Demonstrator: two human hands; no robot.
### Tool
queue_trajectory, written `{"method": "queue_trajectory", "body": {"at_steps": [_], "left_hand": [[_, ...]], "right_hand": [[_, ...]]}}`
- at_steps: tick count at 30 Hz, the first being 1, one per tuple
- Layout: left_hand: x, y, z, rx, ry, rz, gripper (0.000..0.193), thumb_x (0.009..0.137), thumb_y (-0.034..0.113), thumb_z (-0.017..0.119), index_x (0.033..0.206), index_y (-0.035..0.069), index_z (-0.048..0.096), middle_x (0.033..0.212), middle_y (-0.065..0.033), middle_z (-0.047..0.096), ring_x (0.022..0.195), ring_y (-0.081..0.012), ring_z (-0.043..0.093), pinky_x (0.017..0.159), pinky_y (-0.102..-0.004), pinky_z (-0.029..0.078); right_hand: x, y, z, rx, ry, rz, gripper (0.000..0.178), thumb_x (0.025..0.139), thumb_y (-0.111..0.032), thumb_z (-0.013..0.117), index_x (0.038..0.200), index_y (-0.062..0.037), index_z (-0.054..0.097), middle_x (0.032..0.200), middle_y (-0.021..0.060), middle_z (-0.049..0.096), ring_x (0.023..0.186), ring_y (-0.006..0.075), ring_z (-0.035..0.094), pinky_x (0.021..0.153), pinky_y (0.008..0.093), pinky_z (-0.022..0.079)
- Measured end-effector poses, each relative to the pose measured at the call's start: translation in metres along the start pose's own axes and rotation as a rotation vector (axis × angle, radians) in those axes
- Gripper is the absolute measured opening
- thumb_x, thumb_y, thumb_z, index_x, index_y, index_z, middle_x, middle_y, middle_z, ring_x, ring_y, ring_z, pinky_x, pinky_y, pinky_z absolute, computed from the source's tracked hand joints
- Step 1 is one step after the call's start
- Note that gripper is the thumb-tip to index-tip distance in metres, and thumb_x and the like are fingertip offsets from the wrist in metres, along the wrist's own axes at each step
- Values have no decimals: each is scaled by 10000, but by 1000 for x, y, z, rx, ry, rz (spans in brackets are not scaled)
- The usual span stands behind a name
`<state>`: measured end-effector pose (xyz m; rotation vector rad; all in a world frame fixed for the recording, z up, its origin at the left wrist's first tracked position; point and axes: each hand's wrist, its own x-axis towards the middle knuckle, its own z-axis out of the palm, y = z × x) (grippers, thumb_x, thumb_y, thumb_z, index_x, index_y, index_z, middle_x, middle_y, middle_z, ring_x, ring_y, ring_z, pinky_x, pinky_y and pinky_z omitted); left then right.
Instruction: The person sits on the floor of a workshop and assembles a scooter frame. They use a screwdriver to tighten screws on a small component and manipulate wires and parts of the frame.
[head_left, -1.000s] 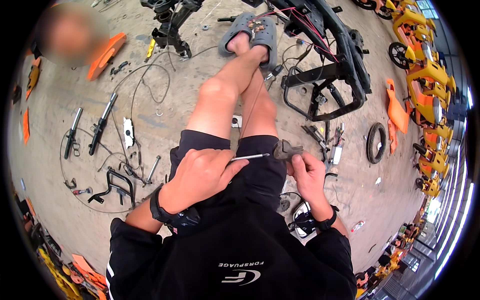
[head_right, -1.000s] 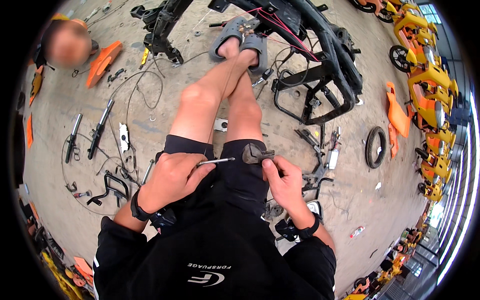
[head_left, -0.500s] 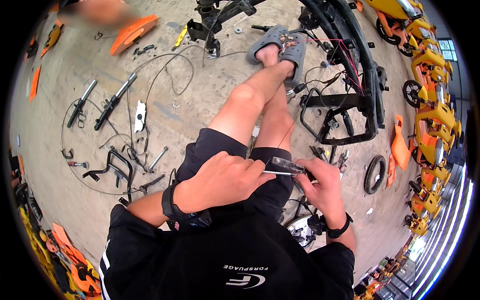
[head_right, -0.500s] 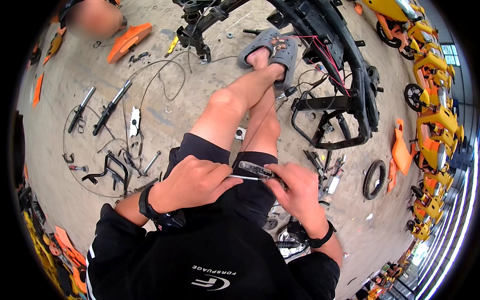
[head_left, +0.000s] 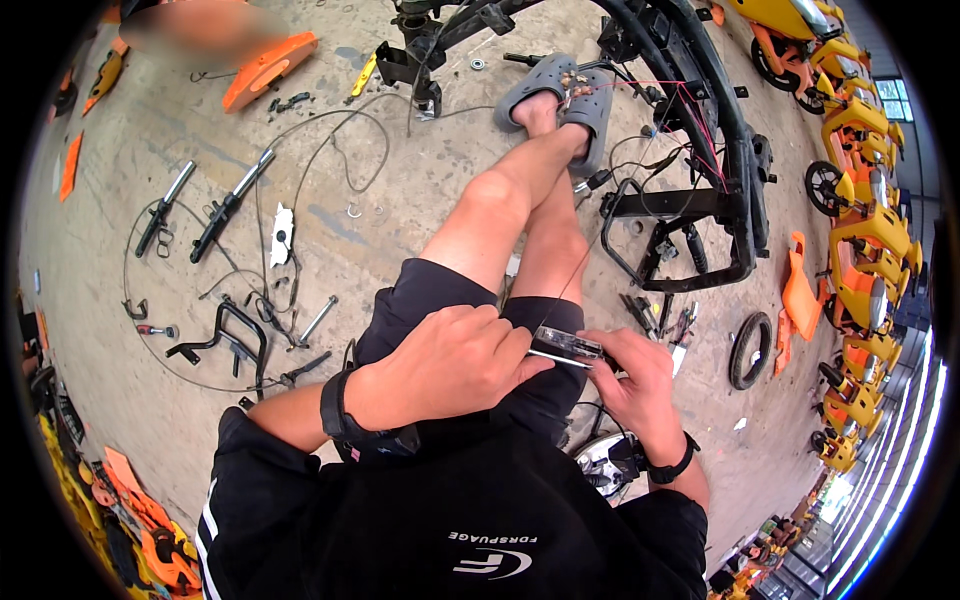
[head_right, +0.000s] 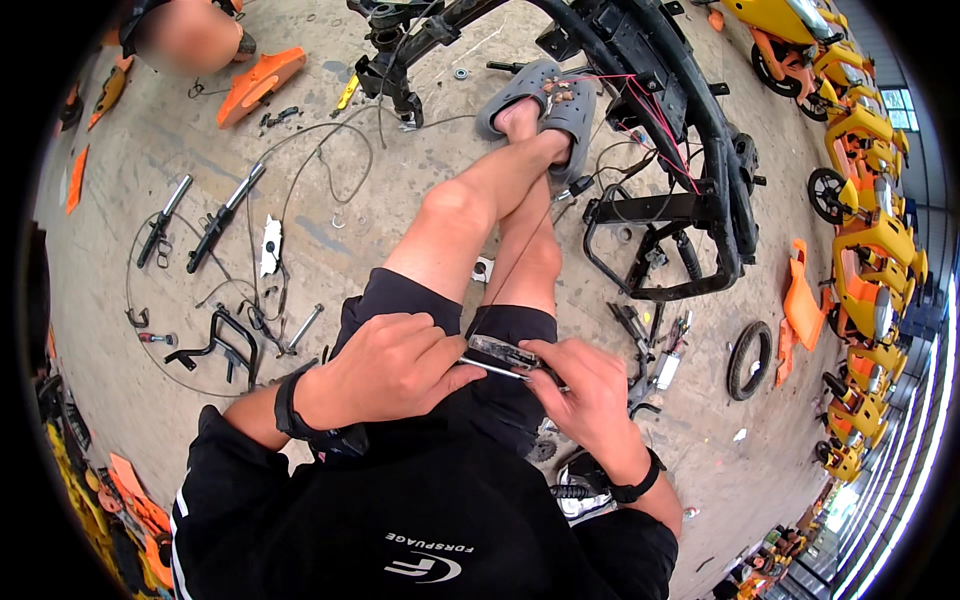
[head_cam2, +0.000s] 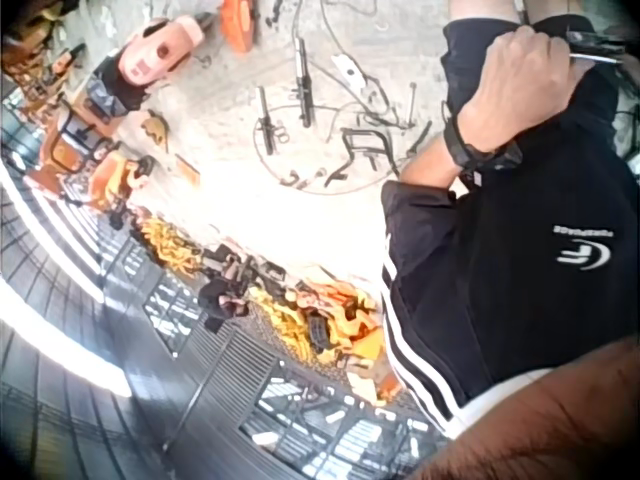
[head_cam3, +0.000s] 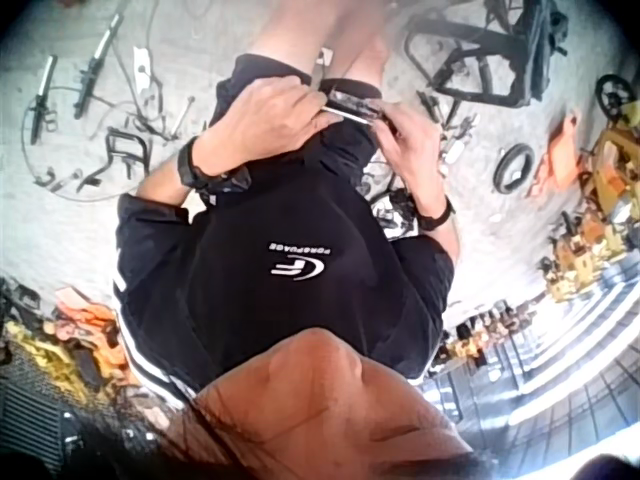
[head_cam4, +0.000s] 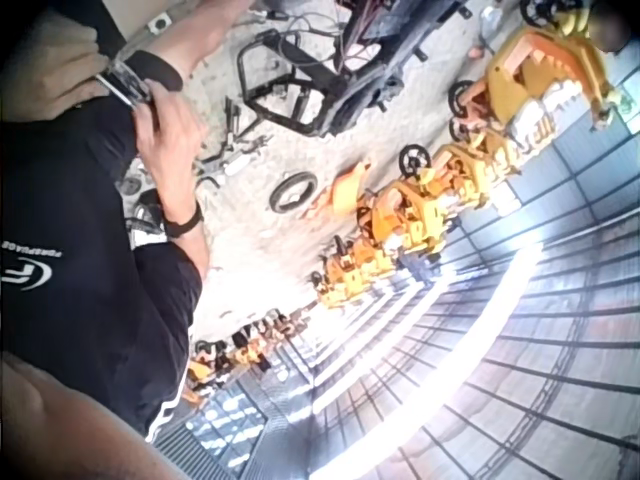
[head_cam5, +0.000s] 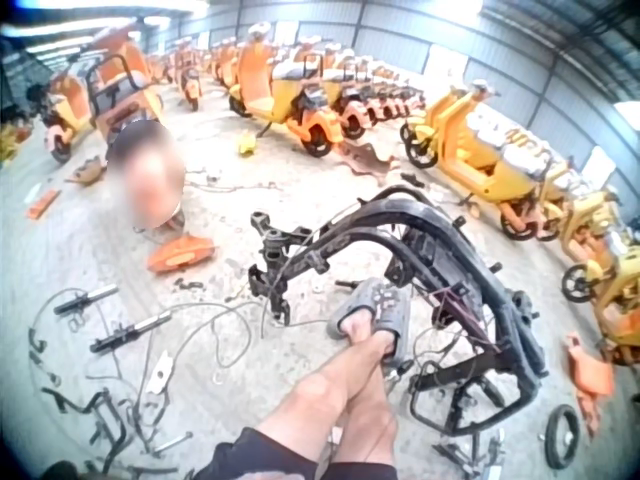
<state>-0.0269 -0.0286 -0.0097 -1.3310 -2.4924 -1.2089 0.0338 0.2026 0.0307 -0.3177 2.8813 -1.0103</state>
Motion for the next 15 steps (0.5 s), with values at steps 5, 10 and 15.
{"method": "queue_trajectory", "body": {"at_steps": [5, 10, 15], "left_hand": [[1, 2, -4, 58, -20, 17, 263, 771, 221, 766, 698, 47, 582, 567, -24, 473, 537, -186, 499, 482, -305, 414], [0, 2, -4, 35, -11, 16, 272, 769, 221, 768, 685, 50, 574, 565, -22, 470, 525, -184, 493, 478, -304, 410], [-2, 2, -3, 28, 5, 5, 271, 770, 213, 768, 680, 54, 568, 559, -18, 459, 515, -180, 490, 473, -302, 403]], "right_hand": [[4, -3, -1, -8, 28, -74, 346, 673, 34, 710, 1012, -32, 689, 706, 92, 598, 583, 242, 582, 538, 326, 447], [5, -2, -4, -85, 30, -132, 342, 693, -2, 736, 1029, -39, 682, 721, 89, 605, 596, 252, 591, 539, 338, 462], [0, -1, 2, -42, 7, -55, 326, 693, -1, 735, 1012, -34, 679, 699, 83, 594, 565, 243, 582, 515, 337, 450]]}}
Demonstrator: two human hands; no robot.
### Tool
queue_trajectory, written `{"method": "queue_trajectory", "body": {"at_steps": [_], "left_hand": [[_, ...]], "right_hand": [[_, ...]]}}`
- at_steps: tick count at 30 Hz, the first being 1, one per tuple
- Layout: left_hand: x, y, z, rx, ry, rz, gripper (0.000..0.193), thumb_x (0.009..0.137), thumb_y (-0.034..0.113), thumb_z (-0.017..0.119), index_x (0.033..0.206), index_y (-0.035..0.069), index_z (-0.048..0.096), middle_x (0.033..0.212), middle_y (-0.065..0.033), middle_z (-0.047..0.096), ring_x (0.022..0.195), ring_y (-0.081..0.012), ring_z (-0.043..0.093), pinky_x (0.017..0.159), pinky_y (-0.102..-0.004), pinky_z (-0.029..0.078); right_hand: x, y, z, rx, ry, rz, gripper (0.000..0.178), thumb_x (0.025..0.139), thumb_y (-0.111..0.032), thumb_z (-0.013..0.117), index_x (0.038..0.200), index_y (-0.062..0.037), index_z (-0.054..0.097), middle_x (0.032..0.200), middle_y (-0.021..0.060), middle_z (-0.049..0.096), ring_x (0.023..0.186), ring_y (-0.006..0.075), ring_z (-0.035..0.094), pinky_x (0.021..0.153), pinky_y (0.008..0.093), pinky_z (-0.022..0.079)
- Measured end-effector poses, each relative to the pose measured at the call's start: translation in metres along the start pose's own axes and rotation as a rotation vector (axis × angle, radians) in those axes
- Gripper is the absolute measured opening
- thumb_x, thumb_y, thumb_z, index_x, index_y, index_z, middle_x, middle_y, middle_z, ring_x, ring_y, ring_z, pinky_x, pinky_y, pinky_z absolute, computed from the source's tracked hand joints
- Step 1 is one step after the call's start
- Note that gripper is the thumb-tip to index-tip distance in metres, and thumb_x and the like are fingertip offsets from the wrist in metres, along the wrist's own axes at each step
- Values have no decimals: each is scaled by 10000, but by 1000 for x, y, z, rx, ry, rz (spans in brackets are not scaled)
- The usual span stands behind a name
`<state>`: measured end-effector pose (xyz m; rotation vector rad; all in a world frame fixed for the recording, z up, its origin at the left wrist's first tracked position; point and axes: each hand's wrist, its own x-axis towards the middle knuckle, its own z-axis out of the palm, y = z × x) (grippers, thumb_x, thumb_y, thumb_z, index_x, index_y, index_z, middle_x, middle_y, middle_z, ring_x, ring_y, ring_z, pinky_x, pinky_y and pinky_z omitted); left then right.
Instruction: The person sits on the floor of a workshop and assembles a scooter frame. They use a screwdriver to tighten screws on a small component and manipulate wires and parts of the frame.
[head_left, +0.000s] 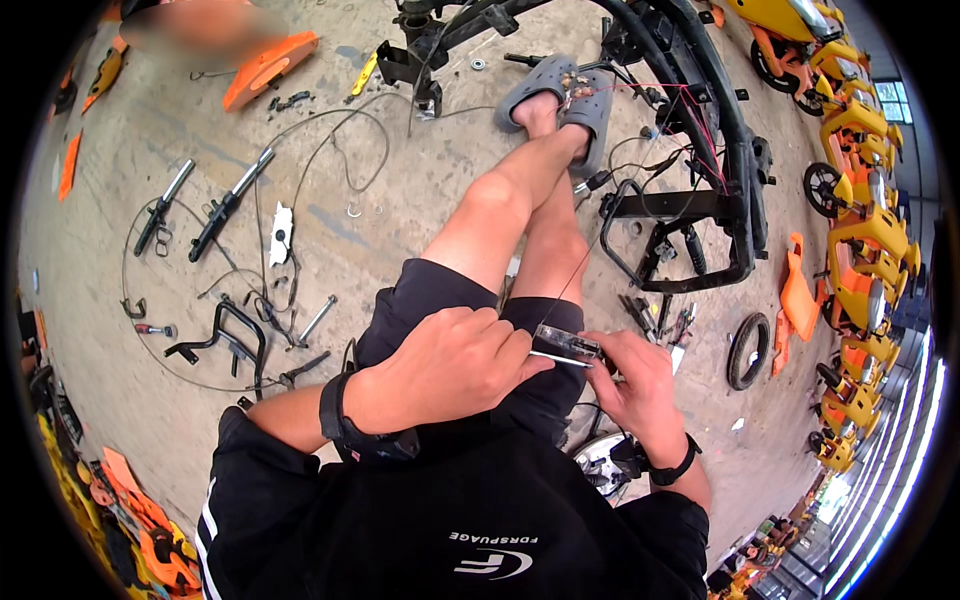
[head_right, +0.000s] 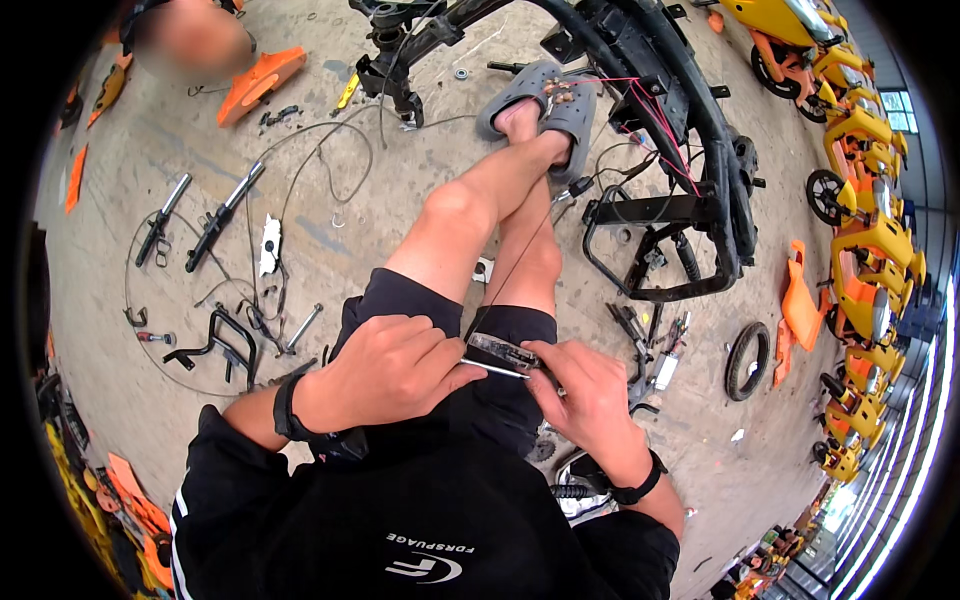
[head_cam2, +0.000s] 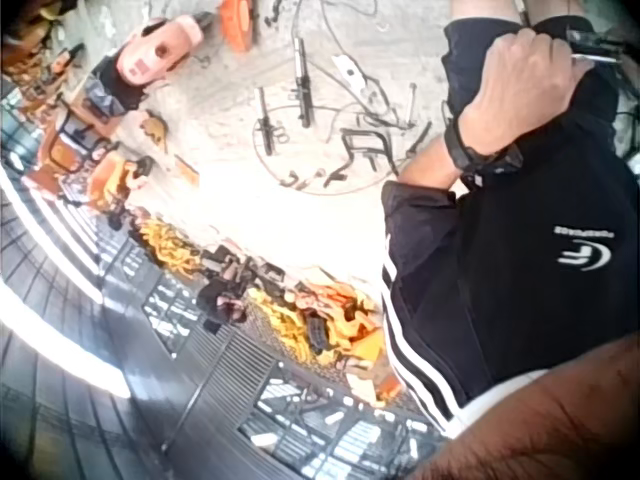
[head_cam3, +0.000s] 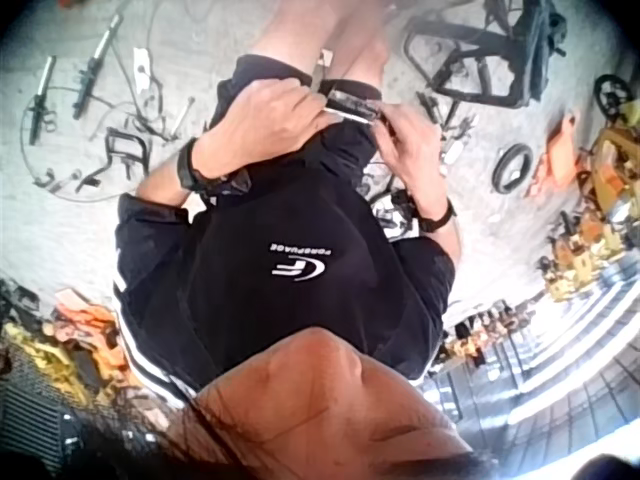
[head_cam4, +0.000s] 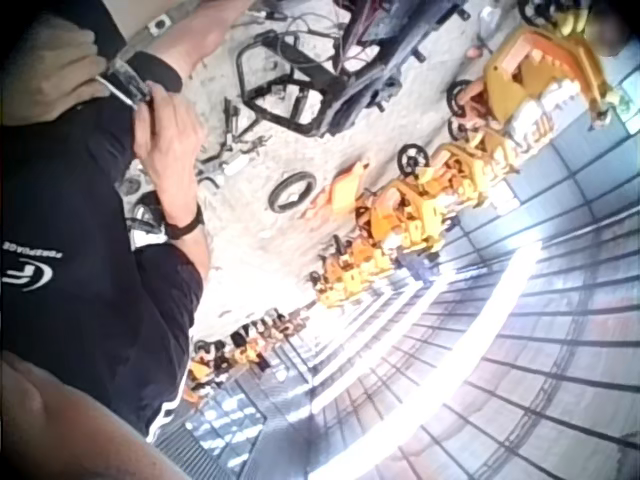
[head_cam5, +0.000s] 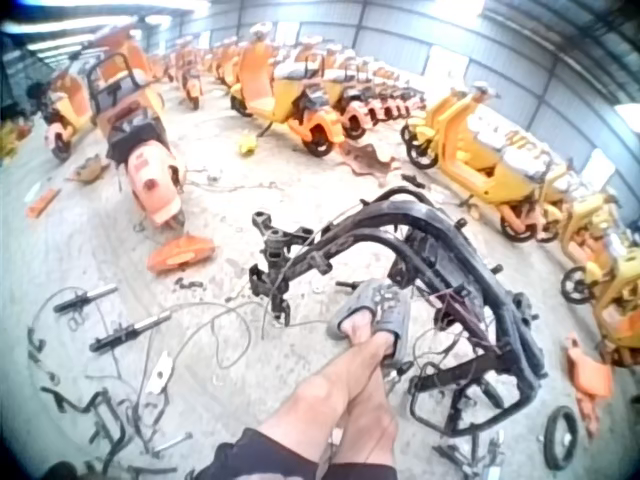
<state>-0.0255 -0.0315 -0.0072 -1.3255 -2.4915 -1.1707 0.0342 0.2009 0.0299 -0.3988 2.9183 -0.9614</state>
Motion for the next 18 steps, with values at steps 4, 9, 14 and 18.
{"method": "queue_trajectory", "body": {"at_steps": [4, 9, 14, 18], "left_hand": [[-1, 1, -3, -1, 1, -9, 270, 772, 214, 767, 681, 58, 567, 561, -16, 454, 510, -176, 487, 469, -303, 397], [-2, 1, -3, 2, 12, -28, 279, 779, 224, 763, 675, 62, 560, 562, -18, 458, 505, -178, 488, 469, -305, 393], [-1, 2, -4, -5, 4, -36, 286, 791, 232, 756, 667, 63, 561, 560, -23, 471, 506, -181, 500, 469, -306, 397], [-1, 2, -5, 0, -21, -26, 295, 795, 239, 754, 661, 64, 558, 559, -22, 480, 508, -178, 512, 470, -305, 402]], "right_hand": [[0, 0, 2, -10, 10, 10, 320, 695, 0, 730, 1009, -31, 679, 685, 85, 583, 549, 239, 577, 506, 334, 449], [0, -2, 4, -17, 16, 5, 326, 688, -1, 737, 1007, -30, 680, 684, 88, 584, 557, 246, 582, 514, 334, 454], [0, -4, 4, -14, 39, 8, 335, 681, 0, 742, 1009, -34, 683, 703, 92, 597, 576, 258, 590, 526, 335, 459], [-1, -3, 5, -21, 63, -17, 346, 673, 1, 742, 1012, -35, 685, 708, 94, 604, 589, 257, 598, 530, 334, 462]]}}
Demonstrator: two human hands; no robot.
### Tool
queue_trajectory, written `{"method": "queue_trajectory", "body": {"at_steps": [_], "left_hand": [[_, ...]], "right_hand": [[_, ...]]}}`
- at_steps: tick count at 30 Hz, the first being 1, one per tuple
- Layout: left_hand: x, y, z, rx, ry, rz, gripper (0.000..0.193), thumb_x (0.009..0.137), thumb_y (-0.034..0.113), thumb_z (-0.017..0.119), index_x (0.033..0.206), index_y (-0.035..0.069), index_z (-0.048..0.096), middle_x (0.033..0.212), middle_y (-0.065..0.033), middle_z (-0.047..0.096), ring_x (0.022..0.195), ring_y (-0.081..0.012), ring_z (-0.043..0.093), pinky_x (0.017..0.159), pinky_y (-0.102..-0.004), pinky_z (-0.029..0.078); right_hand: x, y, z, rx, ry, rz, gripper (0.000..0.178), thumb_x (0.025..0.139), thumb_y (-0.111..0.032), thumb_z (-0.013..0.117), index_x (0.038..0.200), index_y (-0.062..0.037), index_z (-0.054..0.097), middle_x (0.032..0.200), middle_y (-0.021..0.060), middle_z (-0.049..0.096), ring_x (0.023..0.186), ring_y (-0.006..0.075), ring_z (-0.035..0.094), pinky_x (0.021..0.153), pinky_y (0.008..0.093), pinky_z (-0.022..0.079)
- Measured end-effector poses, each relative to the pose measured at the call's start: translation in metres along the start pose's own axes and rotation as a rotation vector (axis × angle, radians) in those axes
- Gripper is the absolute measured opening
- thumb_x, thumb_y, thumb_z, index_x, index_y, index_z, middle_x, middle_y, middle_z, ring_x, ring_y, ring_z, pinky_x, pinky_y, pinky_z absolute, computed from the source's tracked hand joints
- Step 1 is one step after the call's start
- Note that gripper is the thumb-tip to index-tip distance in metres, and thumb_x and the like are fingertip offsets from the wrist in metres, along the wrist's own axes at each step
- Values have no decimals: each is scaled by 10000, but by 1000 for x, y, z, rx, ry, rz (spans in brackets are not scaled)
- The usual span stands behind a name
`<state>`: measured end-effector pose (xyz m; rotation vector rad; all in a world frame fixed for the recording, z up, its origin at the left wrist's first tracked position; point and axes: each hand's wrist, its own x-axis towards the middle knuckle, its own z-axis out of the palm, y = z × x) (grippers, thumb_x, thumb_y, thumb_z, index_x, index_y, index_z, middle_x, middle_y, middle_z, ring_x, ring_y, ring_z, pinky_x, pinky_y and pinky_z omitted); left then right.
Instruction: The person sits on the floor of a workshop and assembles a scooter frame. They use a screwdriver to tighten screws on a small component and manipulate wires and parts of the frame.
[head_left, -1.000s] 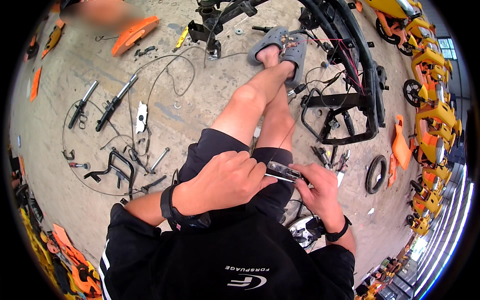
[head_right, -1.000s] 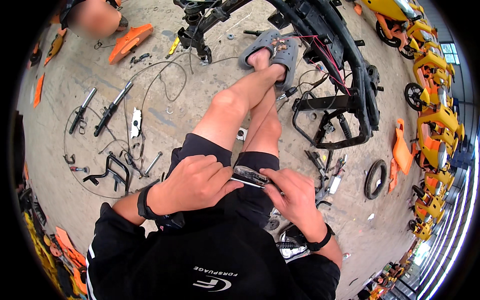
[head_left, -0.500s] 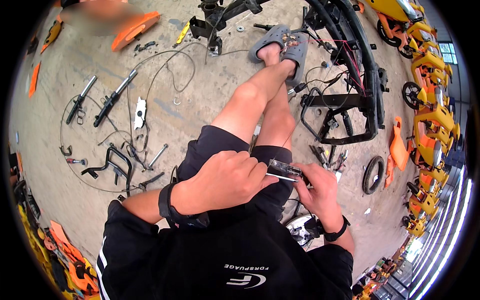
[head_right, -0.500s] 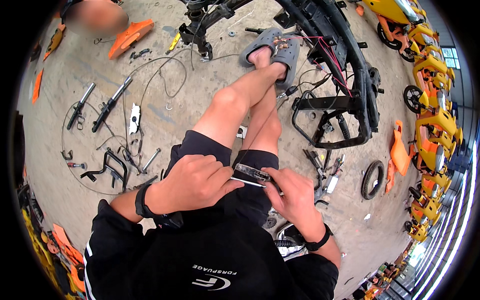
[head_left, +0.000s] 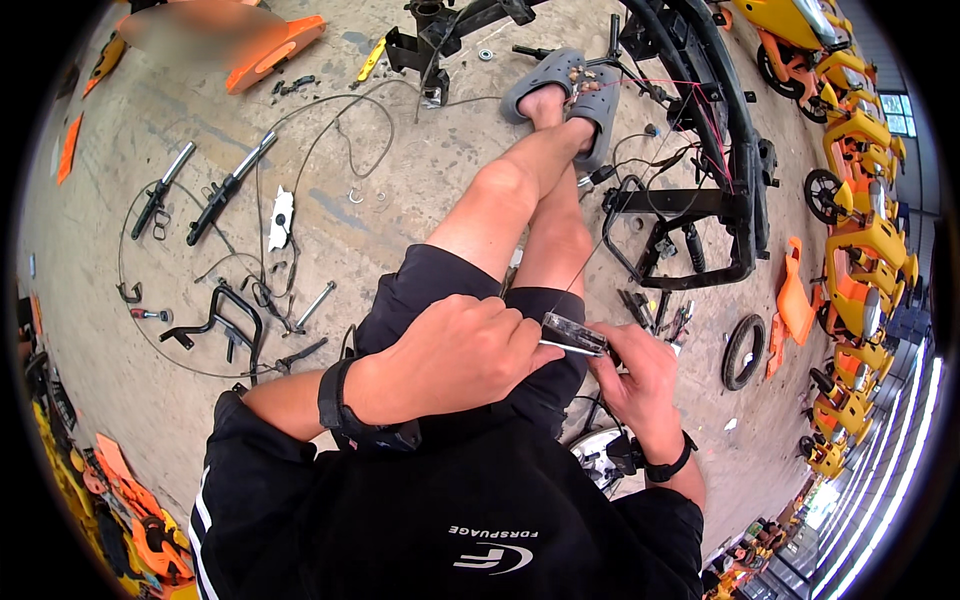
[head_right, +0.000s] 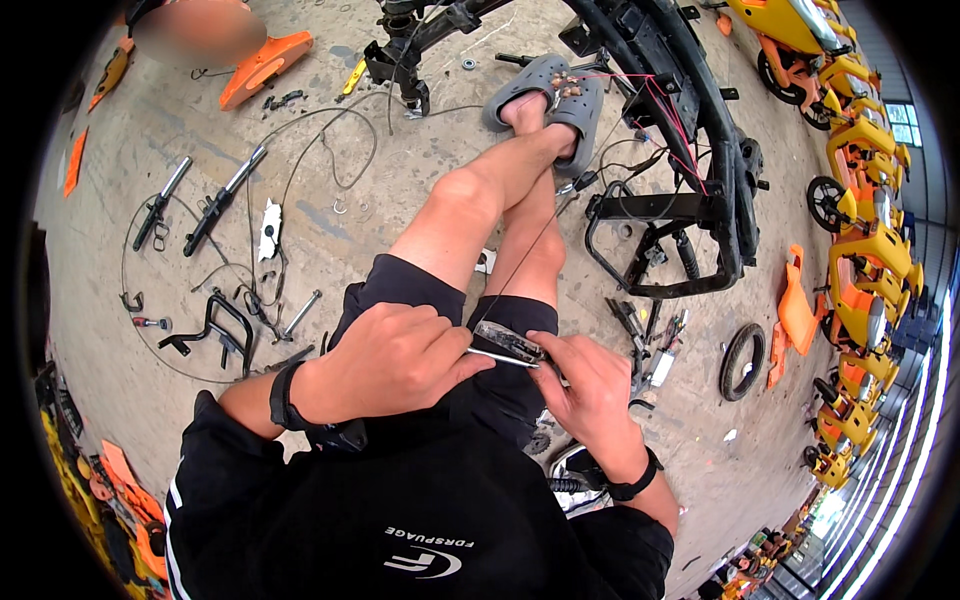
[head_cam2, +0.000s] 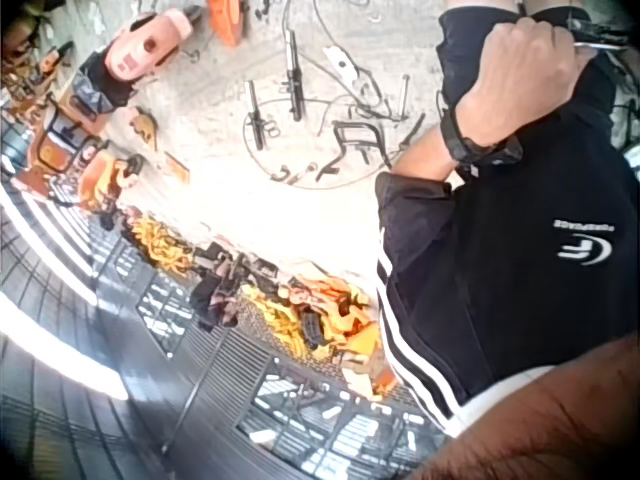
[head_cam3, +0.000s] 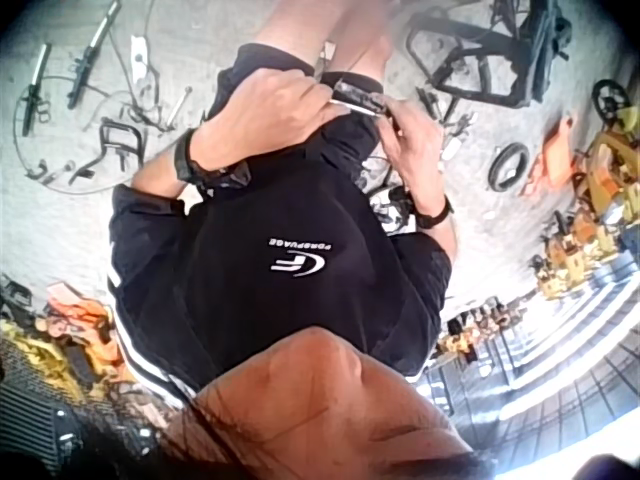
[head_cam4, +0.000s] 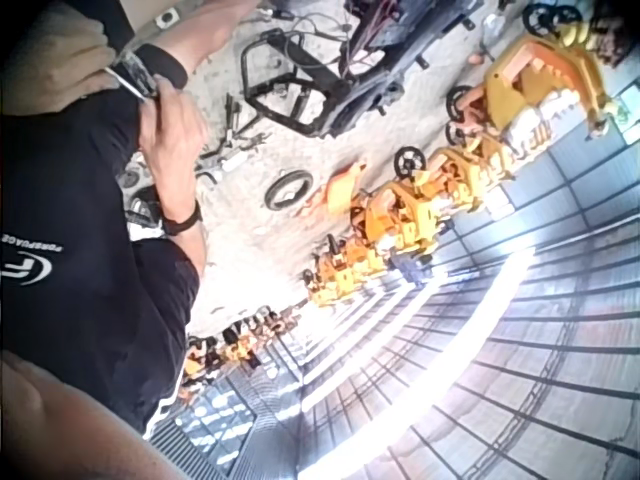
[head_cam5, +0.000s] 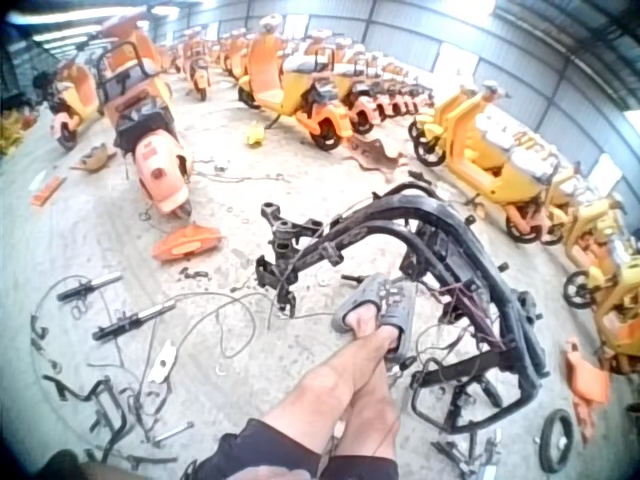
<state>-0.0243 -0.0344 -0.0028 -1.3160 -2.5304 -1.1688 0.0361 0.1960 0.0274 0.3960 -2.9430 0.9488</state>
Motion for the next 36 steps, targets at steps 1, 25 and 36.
{"method": "queue_trajectory", "body": {"at_steps": [1, 25, 36], "left_hand": [[0, 0, 0, -6, -3, 6, 298, 796, 241, 754, 659, 65, 556, 559, -22, 482, 507, -178, 514, 470, -304, 404], [2, 1, 2, -39, 6, -1, 292, 798, 229, 755, 669, 60, 555, 545, -26, 479, 494, -179, 519, 452, -309, 400], [2, 3, 2, -43, 5, -14, 288, 798, 222, 755, 671, 58, 556, 544, -30, 483, 487, -184, 515, 449, -311, 395]], "right_hand": [[0, 1, 0, -6, 0, -2, 349, 671, -1, 742, 1013, -36, 686, 709, 94, 606, 592, 256, 600, 530, 333, 462], [-2, 0, 7, -20, 76, 85, 227, 716, -53, 762, 929, -14, 694, 592, 68, 530, 477, 195, 526, 463, 298, 401], [-5, 2, 9, 58, 76, 62, 256, 722, -57, 765, 964, -7, 703, 583, 55, 511, 456, 162, 512, 451, 279, 396]]}}
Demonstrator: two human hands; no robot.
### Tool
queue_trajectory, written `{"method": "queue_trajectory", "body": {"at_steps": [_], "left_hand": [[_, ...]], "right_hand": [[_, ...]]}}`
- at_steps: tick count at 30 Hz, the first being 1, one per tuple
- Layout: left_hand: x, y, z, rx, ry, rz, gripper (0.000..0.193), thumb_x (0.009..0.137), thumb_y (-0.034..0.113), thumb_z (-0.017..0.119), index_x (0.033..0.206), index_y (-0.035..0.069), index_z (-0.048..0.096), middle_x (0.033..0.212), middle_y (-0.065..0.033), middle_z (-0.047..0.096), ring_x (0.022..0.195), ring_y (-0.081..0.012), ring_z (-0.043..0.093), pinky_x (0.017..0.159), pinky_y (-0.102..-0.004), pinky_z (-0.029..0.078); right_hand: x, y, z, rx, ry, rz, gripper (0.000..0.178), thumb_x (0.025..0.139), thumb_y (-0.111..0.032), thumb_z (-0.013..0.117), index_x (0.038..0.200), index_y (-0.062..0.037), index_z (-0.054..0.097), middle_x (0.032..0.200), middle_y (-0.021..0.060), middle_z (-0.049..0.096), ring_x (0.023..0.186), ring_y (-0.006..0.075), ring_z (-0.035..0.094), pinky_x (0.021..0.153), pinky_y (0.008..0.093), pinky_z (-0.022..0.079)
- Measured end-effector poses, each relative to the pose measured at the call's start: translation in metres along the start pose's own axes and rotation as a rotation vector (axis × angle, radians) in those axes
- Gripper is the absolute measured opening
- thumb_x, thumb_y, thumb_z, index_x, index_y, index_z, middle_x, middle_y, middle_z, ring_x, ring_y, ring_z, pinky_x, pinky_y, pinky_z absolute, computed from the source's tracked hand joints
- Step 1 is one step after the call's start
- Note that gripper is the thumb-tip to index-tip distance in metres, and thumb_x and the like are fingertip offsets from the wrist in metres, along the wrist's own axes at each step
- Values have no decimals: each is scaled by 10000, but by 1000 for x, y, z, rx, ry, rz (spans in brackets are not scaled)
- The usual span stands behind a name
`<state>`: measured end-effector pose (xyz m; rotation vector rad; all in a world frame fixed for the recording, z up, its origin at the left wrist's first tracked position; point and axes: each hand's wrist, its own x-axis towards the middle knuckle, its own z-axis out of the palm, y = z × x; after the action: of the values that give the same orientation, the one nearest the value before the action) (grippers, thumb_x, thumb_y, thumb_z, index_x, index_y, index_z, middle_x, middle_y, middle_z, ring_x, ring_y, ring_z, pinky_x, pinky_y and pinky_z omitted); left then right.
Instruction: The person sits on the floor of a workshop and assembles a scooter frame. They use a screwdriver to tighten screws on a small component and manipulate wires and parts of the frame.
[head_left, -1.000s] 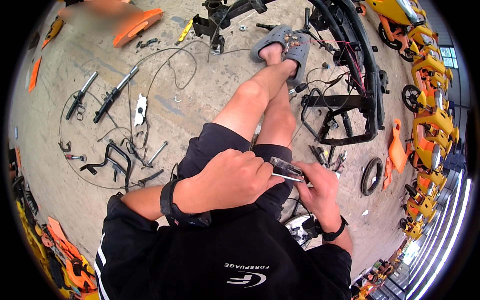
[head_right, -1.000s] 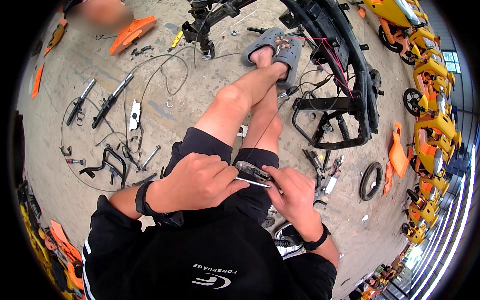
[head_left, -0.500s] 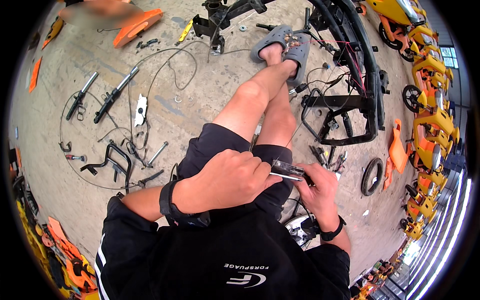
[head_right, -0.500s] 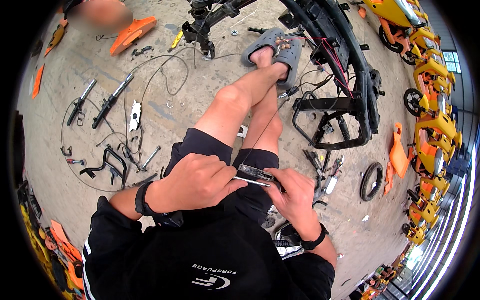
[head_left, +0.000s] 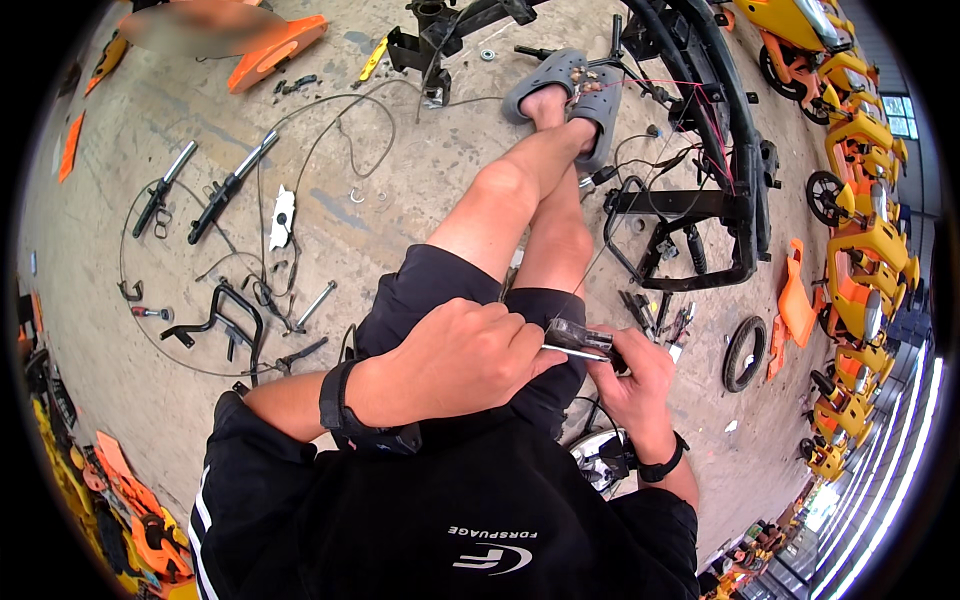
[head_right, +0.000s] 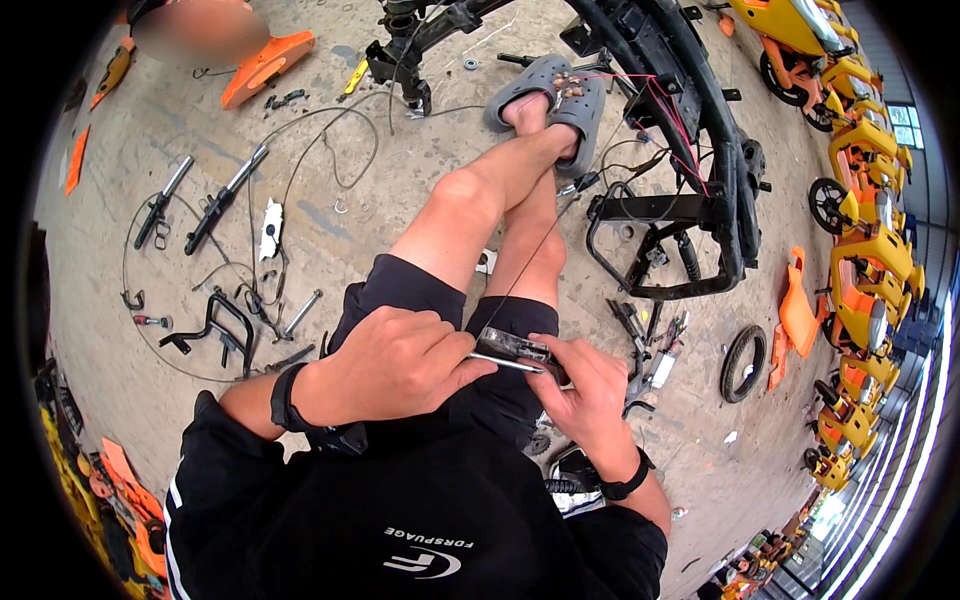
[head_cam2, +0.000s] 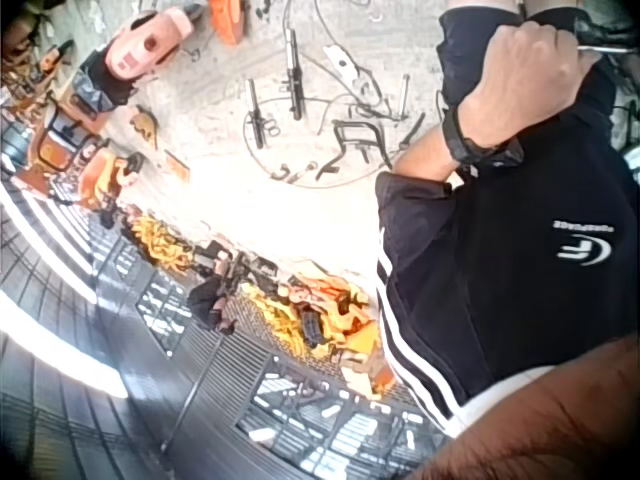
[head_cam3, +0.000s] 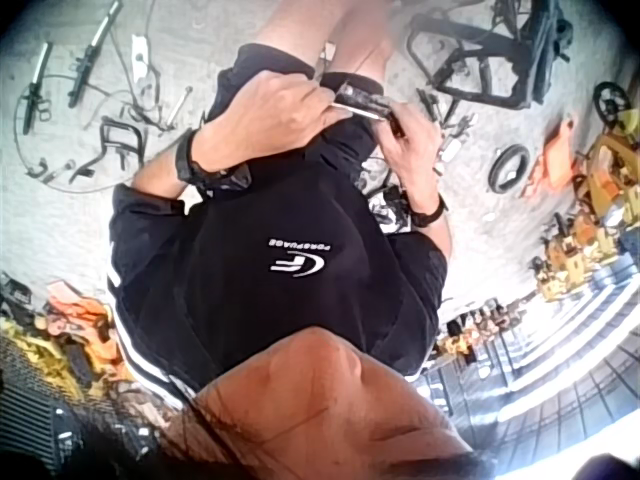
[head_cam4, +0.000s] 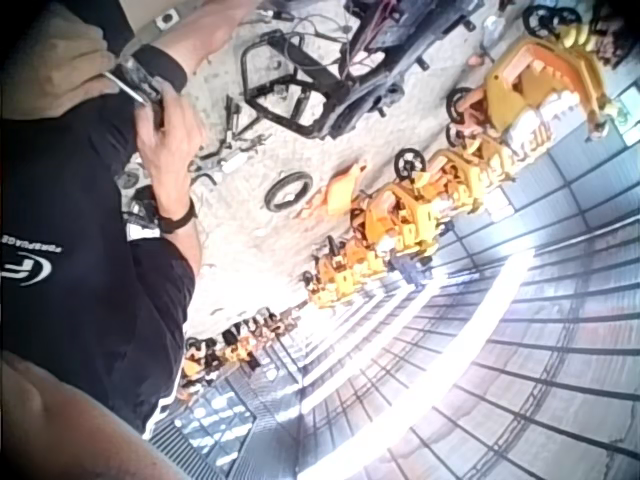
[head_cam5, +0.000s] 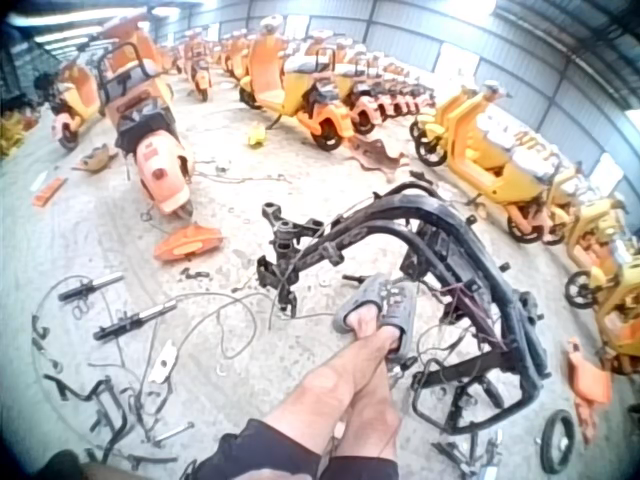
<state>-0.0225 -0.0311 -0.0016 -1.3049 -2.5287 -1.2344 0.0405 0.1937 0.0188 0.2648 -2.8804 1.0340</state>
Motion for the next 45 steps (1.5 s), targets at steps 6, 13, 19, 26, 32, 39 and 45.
{"method": "queue_trajectory", "body": {"at_steps": [6, 13, 19, 26, 32, 39, 45], "left_hand": [[0, 0, -1, -8, -2, -1, 286, 798, 218, 756, 674, 53, 558, 543, -31, 481, 486, -185, 513, 449, -310, 393], [0, 1, -1, -22, 6, -3, 275, 796, 210, 758, 684, 50, 564, 552, -34, 492, 490, -187, 522, 452, -312, 398], [-1, 1, -1, -33, 11, -4, 270, 798, 209, 756, 691, 49, 567, 554, -35, 496, 496, -188, 527, 450, -316, 400], [0, 3, -3, -18, 21, -13, 276, 797, 220, 758, 687, 54, 567, 544, -32, 484, 484, -189, 519, 446, -317, 399], [0, 3, -4, -12, 9, -5, 281, 796, 226, 759, 681, 56, 568, 544, -29, 485, 481, -188, 517, 445, -315, 400], [1, 2, -3, -21, -10, -3, 288, 795, 233, 756, 673, 59, 561, 550, -29, 486, 497, -185, 527, 460, -305, 412], [2, 4, -4, -8, -28, 2, 296, 793, 242, 756, 670, 62, 557, 552, -28, 486, 499, -178, 527, 463, -302, 414]], "right_hand": [[0, -3, 1, 7, 27, 34, 253, 724, -31, 748, 971, 0, 702, 587, 57, 516, 458, 155, 518, 456, 274, 402], [0, -3, 2, 12, 34, 24, 257, 717, -22, 740, 971, -2, 703, 590, 55, 519, 463, 151, 523, 457, 272, 404], [-1, -2, 4, 6, 36, -14, 280, 695, -18, 731, 974, -8, 705, 594, 49, 528, 462, 150, 523, 458, 266, 403], [-2, 1, 4, -22, 46, -37, 322, 659, -18, 723, 980, -17, 708, 643, 56, 579, 484, 154, 538, 471, 266, 423], [-3, 0, 1, -58, 64, -79, 356, 635, -28, 731, 990, -20, 711, 699, 66, 623, 514, 167, 559, 490, 270, 444], [-2, -1, 0, -63, 46, -90, 355, 644, -33, 748, 996, -12, 708, 729, 83, 643, 542, 190, 579, 508, 281, 460], [-2, -5, -3, -100, 59, -109, 365, 652, -44, 767, 1010, -8, 703, 732, 91, 644, 570, 214, 592, 523, 298, 465]]}}
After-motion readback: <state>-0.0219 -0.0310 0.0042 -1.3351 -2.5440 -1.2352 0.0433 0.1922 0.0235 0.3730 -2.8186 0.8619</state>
